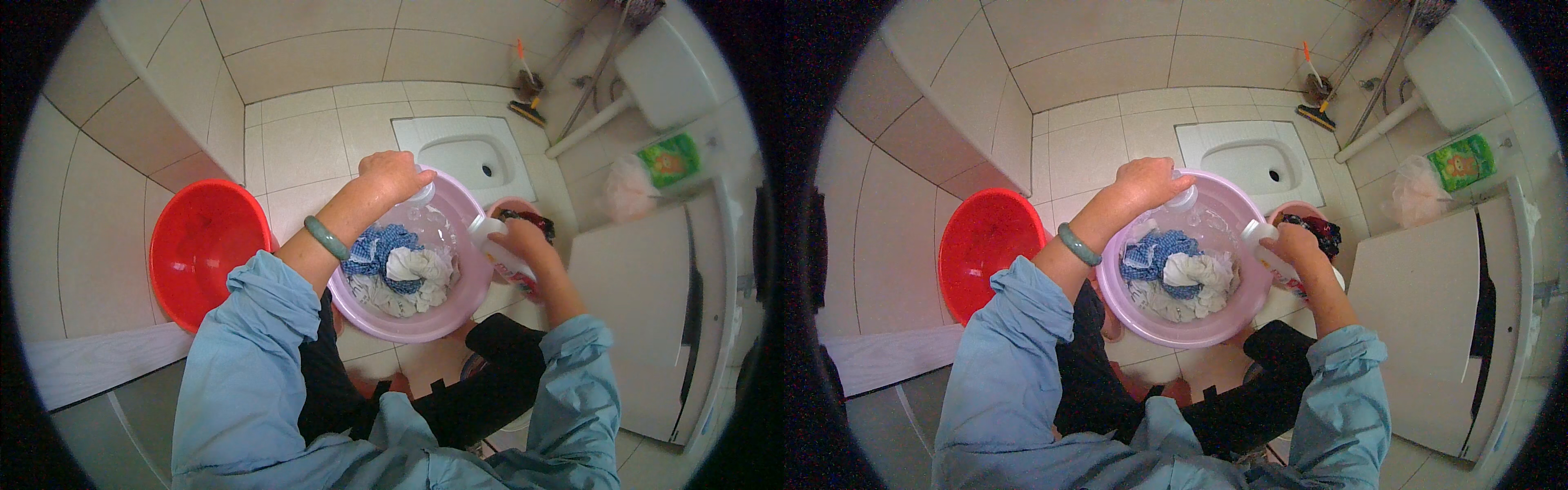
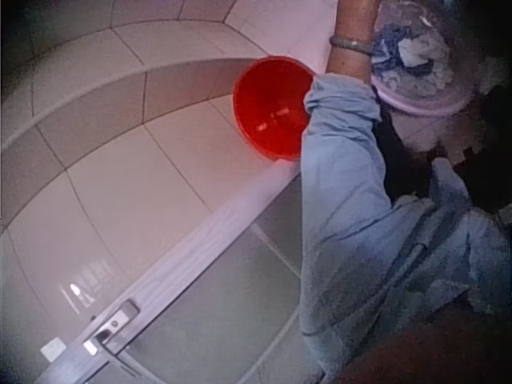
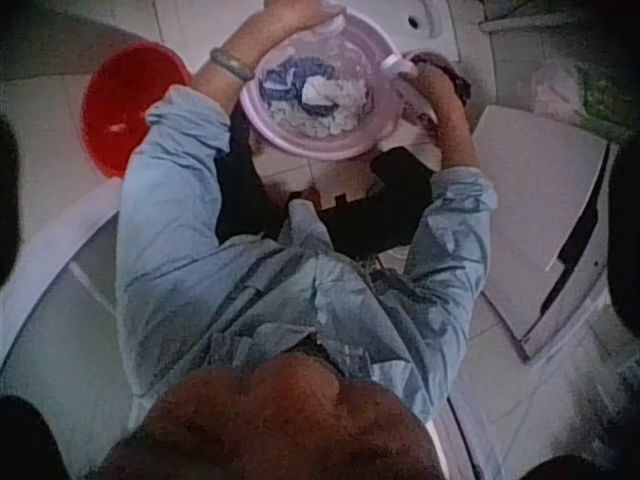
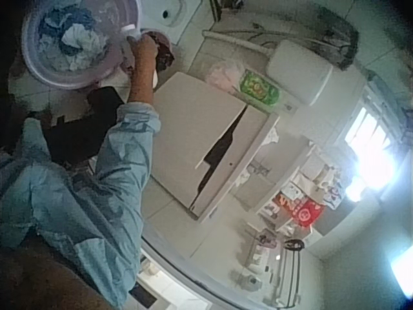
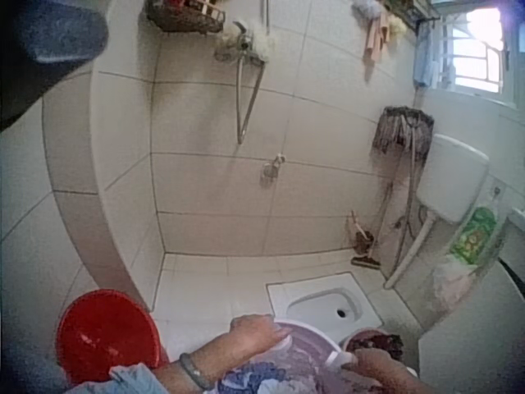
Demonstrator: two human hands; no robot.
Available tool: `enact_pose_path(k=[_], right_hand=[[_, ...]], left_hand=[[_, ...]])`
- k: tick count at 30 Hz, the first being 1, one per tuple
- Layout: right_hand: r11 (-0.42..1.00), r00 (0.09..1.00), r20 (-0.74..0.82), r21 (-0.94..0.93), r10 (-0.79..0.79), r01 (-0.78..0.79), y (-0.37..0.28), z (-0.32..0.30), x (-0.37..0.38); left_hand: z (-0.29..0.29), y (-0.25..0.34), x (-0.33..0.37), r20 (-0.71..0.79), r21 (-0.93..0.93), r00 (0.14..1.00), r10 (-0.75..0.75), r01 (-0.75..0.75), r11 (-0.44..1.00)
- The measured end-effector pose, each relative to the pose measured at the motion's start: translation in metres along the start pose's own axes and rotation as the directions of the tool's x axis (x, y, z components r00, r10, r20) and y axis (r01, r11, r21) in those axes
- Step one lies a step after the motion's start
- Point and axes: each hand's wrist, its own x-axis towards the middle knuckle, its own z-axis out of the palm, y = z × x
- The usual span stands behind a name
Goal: The person washes clothes by hand in a bathroom. They transfer clothes between a pink basin and a white bucket, add liquid detergent, and scrub the items by hand.
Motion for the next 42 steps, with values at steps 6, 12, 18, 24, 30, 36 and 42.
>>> enact_pose_path(k=[6,12,18,24,30,36,42], right_hand=[[0.999,0.999,-0.026,-0.01,-0.047,0.046,0.002,0.003,0.004],[0.999,0.999,-0.018,-0.004,-0.035,0.035,0.003,0.001,0.004],[1.0,1.0,0.014,0.006,-0.019,0.018,0.002,0.0,0.004],[1.0,1.0,0.031,0.026,0.001,-0.002,-0.003,-0.001,0.001],[0.999,1.0,-0.012,0.036,-0.02,0.02,0.0,0.002,0.0],[0.986,0.998,-0.062,0.162,-0.027,0.037,0.01,0.001,-0.002],[0.928,0.998,-0.057,0.372,0.017,0.005,0.021,-0.002,-0.01]], left_hand=[[0.004,-0.004,0.002,-0.018,0.011,1.0,0.021,-0.021,1.0],[0.001,0.001,0.001,0.008,0.001,1.0,-0.012,0.012,1.0],[0.003,0.0,0.002,-0.009,0.006,1.0,-0.003,0.003,1.0],[0.001,-0.001,0.002,0.008,-0.007,1.0,-0.012,0.012,1.0],[0.003,-0.003,0.002,-0.016,0.0,1.0,0.004,-0.004,1.0],[0.003,-0.005,0.002,-0.057,0.006,0.997,0.044,-0.044,0.999],[0.003,-0.001,0.002,-0.046,-0.003,0.998,0.044,-0.044,0.999]])
